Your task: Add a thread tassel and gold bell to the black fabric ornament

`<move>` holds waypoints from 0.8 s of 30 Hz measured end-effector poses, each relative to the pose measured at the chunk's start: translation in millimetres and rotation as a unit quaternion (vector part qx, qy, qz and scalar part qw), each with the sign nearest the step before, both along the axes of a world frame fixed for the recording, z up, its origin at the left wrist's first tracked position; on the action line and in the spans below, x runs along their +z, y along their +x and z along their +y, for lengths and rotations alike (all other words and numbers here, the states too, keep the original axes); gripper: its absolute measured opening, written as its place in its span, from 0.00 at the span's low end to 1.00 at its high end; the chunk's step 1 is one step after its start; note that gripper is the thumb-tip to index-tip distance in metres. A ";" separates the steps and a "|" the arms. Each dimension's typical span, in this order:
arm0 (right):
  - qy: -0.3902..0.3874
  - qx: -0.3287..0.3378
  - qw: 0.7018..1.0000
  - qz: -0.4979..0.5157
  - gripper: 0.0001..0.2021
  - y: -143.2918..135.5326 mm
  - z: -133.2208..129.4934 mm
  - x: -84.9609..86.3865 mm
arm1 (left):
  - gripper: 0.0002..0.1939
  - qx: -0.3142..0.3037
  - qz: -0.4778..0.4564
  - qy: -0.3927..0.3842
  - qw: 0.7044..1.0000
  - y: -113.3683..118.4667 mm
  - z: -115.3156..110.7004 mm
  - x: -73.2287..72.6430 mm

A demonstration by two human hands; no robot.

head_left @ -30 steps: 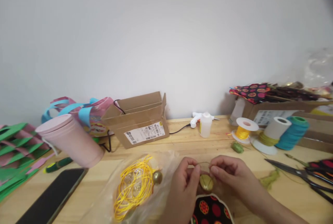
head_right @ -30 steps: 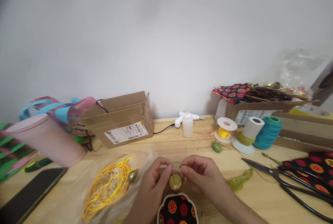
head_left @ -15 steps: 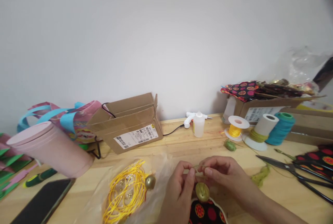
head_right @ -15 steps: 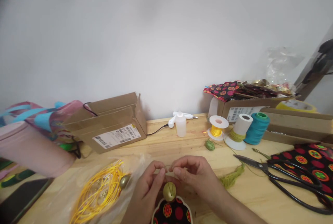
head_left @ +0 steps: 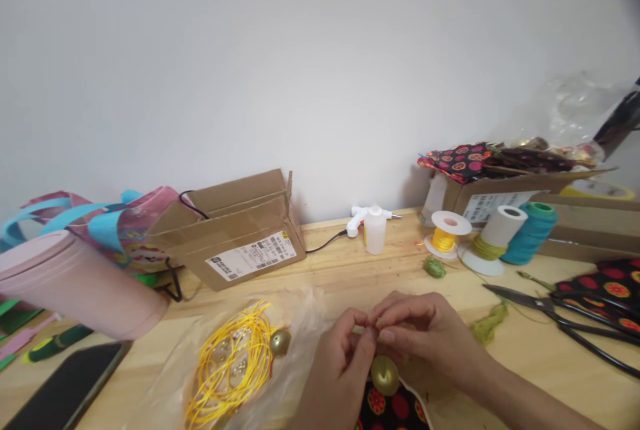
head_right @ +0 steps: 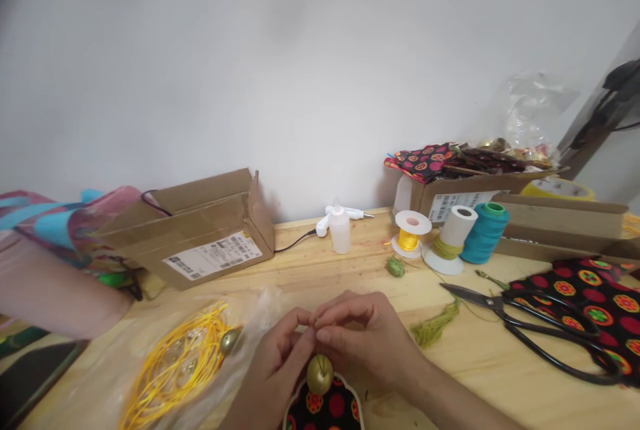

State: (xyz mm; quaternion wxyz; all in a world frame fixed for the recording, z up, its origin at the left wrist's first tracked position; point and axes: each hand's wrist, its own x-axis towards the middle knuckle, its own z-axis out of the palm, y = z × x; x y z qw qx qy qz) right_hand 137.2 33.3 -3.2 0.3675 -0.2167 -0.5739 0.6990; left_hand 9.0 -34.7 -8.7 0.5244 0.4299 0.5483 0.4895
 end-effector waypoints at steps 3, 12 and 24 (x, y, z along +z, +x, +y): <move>0.016 -0.002 1.000 -0.009 0.02 0.6 0.0 -0.9 | 0.14 -0.006 0.019 0.008 1.000 -0.1 0.4 -3.0; 0.102 0.015 0.994 -0.023 0.05 2.1 -1.5 -4.4 | 0.11 0.059 0.056 -0.013 0.997 -1.4 -4.5 10.5; 0.008 -0.059 0.992 -0.112 0.07 0.8 -0.4 1.5 | 0.09 0.079 0.020 0.070 0.994 -0.4 -4.5 14.8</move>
